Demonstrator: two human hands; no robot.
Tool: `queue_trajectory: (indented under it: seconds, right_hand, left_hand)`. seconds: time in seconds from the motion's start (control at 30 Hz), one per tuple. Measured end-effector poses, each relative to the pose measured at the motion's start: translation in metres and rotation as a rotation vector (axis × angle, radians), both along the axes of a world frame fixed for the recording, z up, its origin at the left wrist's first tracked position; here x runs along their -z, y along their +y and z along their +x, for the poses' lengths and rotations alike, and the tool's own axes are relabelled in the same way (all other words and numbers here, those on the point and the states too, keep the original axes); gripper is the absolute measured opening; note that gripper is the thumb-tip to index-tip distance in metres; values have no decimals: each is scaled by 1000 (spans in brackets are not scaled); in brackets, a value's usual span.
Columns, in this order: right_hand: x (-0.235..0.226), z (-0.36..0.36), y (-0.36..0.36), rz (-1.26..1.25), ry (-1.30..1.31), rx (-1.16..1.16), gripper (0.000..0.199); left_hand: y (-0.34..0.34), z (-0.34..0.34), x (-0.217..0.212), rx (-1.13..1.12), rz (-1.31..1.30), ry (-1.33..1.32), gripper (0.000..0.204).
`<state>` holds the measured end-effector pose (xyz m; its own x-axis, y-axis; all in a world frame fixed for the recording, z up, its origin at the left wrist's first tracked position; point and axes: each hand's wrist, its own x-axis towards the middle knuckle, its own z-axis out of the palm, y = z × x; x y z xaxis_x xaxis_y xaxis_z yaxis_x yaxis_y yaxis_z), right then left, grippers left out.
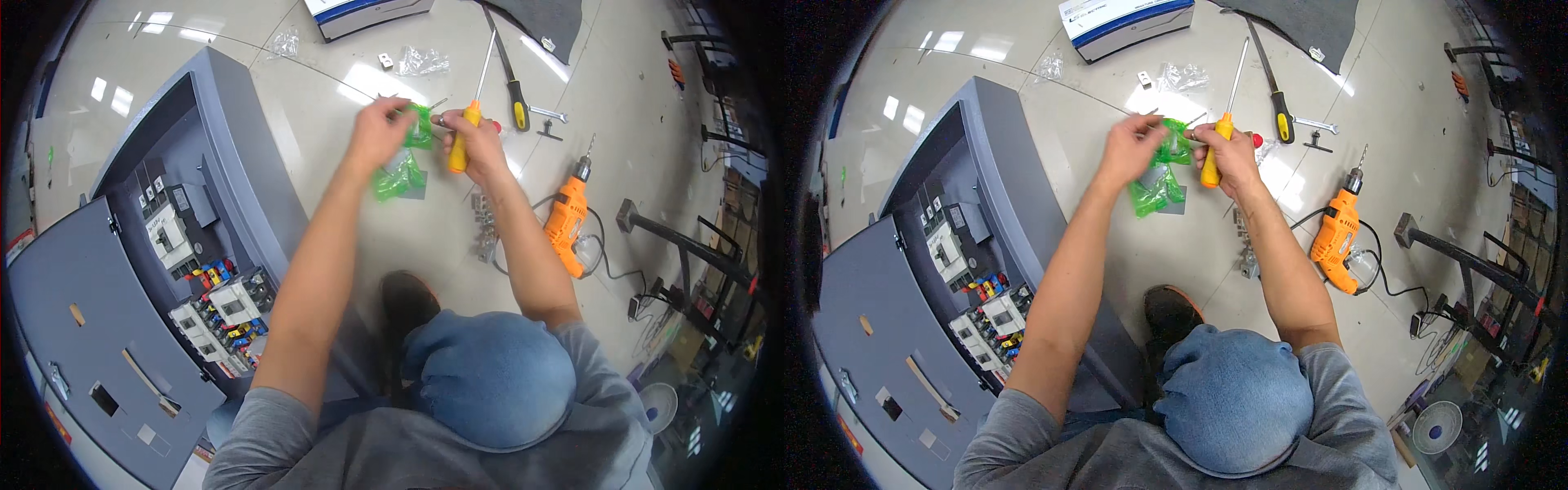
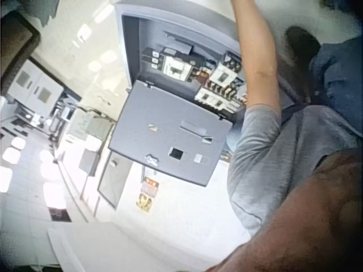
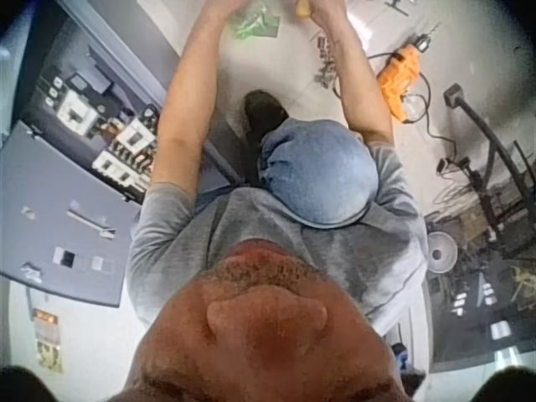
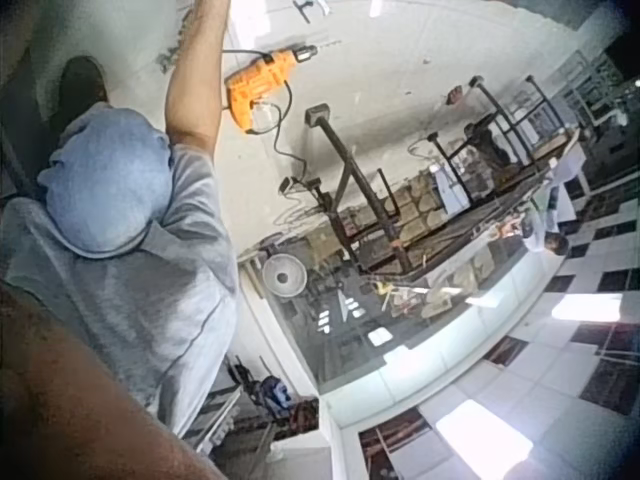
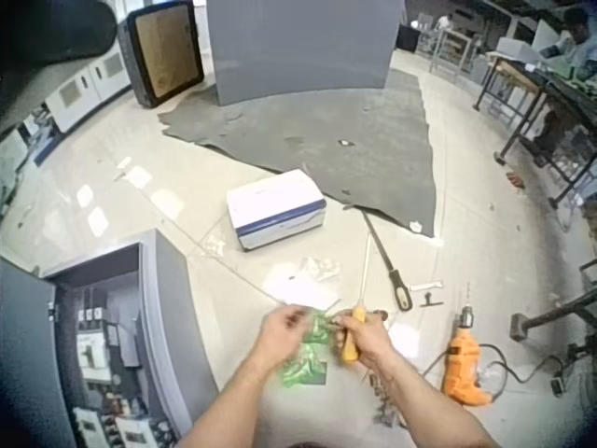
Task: Installing and wiring circuit breakers into an electrical distribution panel.
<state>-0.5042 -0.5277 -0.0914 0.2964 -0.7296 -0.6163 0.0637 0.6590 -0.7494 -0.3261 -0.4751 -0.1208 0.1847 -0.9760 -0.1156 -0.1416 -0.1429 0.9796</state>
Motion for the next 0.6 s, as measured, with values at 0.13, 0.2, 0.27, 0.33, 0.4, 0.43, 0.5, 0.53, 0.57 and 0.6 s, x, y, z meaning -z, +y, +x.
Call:
queue_trajectory:
  seconds: [0.13, 0.2, 0.27, 0.33, 0.4, 0.43, 0.5, 0.53, 0.57, 0.6]
  right_hand:
    - [-9, 7, -8, -25, -66, 0, 26]
    - [-15, 10, -5, -38, -6, -23, 27]
    - [-21, 15, -6, -55, 12, -41, 27]
    - [-25, 16, -2, -69, -44, -82, 28]
    - [-26, 14, 2, -69, -71, -96, 28]
    - [-27, 13, 3, -96, -76, -122, 28]
    - [-32, 17, 5, -152, -91, -180, 28]
    - [-36, 21, 7, -154, -100, -187, 28]
    - [-42, 27, 9, -159, -102, -190, 28]
    - [-46, 31, 12, -164, -103, -192, 27]
  left_hand:
    - [-20, 24, 22, -208, 131, -527, 31]
    - [-29, 26, 26, -99, 147, -793, 34]
    - [-33, 31, 27, -114, 114, -825, 35]
    - [-28, 33, 25, -116, 75, -871, 38]
    - [-23, 29, 13, -157, 119, -725, 36]
    - [-21, 26, 3, -203, 161, -579, 33]
    - [-9, 24, -16, -256, 202, -441, 31]
    - [1, 24, -24, -268, 193, -371, 30]
    - [11, 23, -31, -281, 184, -301, 28]
    - [20, 22, -38, -294, 174, -230, 27]
